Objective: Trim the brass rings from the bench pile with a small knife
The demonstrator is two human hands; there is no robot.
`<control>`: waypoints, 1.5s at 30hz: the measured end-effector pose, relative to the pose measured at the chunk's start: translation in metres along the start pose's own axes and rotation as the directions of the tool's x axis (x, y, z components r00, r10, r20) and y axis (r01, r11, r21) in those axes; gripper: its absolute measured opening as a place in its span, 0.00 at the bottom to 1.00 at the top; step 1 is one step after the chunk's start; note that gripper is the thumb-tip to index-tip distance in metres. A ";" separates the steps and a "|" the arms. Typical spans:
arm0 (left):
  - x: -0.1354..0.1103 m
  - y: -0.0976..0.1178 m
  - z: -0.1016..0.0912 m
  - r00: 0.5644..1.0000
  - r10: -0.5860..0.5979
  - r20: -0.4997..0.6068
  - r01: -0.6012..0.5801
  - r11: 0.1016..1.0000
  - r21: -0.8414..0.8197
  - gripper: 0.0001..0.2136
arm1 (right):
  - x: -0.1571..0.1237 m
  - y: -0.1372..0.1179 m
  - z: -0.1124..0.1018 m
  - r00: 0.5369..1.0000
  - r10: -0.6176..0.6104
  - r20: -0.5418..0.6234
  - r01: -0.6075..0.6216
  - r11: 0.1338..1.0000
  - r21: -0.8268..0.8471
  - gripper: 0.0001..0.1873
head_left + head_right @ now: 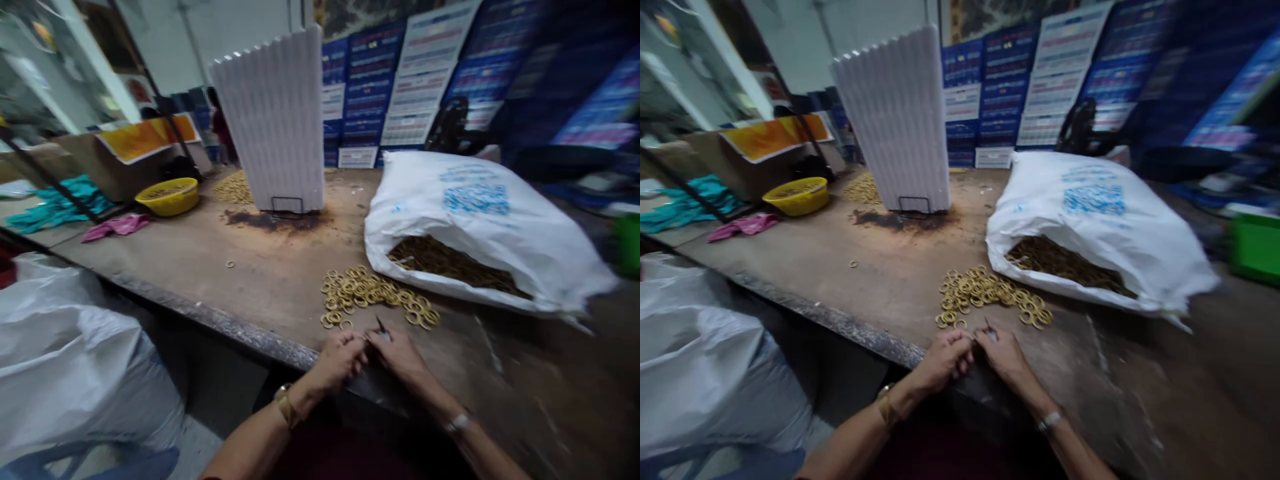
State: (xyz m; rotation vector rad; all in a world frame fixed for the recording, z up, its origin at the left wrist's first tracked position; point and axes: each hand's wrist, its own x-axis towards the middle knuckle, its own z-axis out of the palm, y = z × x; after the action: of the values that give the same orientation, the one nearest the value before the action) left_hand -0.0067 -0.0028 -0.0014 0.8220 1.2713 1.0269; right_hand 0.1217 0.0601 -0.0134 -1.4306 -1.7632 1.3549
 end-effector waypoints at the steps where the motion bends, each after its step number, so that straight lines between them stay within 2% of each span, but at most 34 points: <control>1: -0.001 0.001 -0.001 1.000 -0.029 0.011 0.029 0.999 -0.036 0.09 | -0.001 -0.003 0.000 1.000 -0.020 -0.014 0.020 1.000 -0.005 0.12; 5: 0.000 -0.001 -0.004 0.995 -0.084 0.059 0.092 0.986 -0.142 0.13 | -0.004 -0.007 0.000 0.995 -0.095 -0.034 0.095 0.995 0.018 0.09; 10: 0.000 -0.008 -0.005 0.997 -0.014 0.079 0.025 0.989 -0.145 0.13 | -0.005 -0.002 0.002 0.997 -0.080 -0.015 0.081 0.991 0.103 0.08; 13: -0.002 -0.007 -0.005 0.995 -0.009 0.098 0.026 0.983 -0.182 0.13 | -0.002 0.002 0.002 0.996 -0.074 -0.043 0.078 0.991 0.104 0.07; 17: -0.003 -0.005 -0.004 0.995 0.001 0.102 0.022 0.975 -0.219 0.14 | -0.004 0.007 -0.001 0.986 -0.141 -0.089 0.139 0.990 -0.032 0.07; 21: -0.001 -0.005 -0.003 0.999 0.025 0.039 -0.016 0.978 -0.206 0.14 | -0.015 0.010 -0.001 0.938 -0.341 0.061 0.346 0.910 -0.230 0.07; 24: -0.001 -0.006 -0.002 1.000 0.020 -0.003 -0.020 0.980 -0.199 0.14 | -0.020 0.011 0.001 0.900 -0.410 0.146 0.434 0.829 -0.352 0.08; 30: -0.002 -0.006 -0.001 0.998 0.033 -0.060 -0.040 0.992 -0.123 0.15 | -0.019 0.009 0.003 0.912 -0.380 0.153 0.407 0.796 -0.448 0.08; 36: -0.002 -0.008 -0.004 0.993 0.065 -0.099 -0.068 0.997 -0.027 0.15 | -0.021 0.003 0.003 0.940 -0.290 0.181 0.341 0.762 -0.551 0.08; 38: -0.006 -0.007 -0.005 0.996 0.058 -0.065 -0.062 0.996 -0.065 0.14 | -0.016 0.003 0.001 0.949 -0.253 0.187 0.315 0.740 -0.594 0.09; 42: -0.024 -0.002 -0.003 0.993 -0.012 0.120 0.035 0.980 -0.193 0.14 | 0.001 0.006 -0.004 0.972 -0.218 0.088 0.214 0.668 -0.713 0.12; 45: -0.030 -0.003 -0.002 0.982 -0.035 0.186 0.100 0.930 -0.354 0.13 | 0.010 0.006 -0.002 0.964 -0.250 0.087 0.233 0.647 -0.726 0.12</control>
State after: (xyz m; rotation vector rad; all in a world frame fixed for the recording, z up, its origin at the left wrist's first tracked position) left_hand -0.0078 -0.0319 0.0066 0.5653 0.9147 1.0674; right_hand 0.1226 0.0702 -0.0202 -1.4688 -2.5354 0.4617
